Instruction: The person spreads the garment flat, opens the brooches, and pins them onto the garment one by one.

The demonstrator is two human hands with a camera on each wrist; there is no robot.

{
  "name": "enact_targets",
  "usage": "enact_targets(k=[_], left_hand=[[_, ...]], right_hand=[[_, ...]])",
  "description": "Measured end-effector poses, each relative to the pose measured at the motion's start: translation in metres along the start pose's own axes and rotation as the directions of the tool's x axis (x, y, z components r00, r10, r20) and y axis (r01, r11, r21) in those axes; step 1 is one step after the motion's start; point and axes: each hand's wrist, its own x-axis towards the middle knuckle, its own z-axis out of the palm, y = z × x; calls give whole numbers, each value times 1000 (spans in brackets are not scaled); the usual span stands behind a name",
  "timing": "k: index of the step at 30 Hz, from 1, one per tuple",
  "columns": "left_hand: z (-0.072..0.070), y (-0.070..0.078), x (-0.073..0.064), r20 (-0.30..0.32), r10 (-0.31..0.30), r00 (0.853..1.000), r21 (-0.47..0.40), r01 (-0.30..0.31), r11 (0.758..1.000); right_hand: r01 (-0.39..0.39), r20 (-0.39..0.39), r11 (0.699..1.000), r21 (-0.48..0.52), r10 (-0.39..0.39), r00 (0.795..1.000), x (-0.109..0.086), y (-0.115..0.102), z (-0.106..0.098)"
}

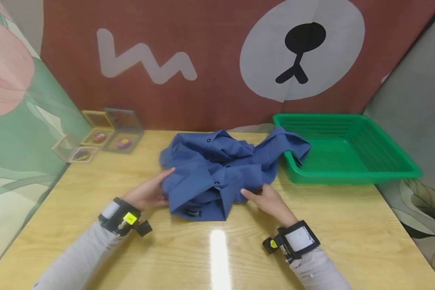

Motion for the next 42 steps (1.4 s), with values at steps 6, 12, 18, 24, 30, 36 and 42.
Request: enact_targets(k=[6, 12, 18, 24, 30, 36, 42], left_hand=[[3, -6, 3, 16, -3, 1000, 80, 1, 997], [3, -19, -13, 143, 74, 987, 48, -82, 995], [7, -16, -53, 230, 230, 946, -37, -227, 973], [17, 15, -87, 312, 499, 809, -344, -393, 853], [14, 61, -93, 208, 696, 687, -440, -570, 694], [0, 121, -82, -6, 697, 717, -249, -676, 694], [0, 190, -76, -68, 726, 684, -167, -725, 668]], right_hand=[[-25, 72, 888, 460, -9, 997, 12, -10, 14], [-171, 298, 449, 877, -229, 927, -13, -5, 15], [-281, 281, 107, 954, -650, 706, -52, -4, 8], [-101, 105, 56, 993, -802, 588, -75, -53, -16], [338, -24, 269, 902, -751, 660, -54, -120, -46], [453, -80, 520, 724, -589, 804, 7, -199, -85], [549, -280, 649, 526, -478, 833, 59, -272, -123]])
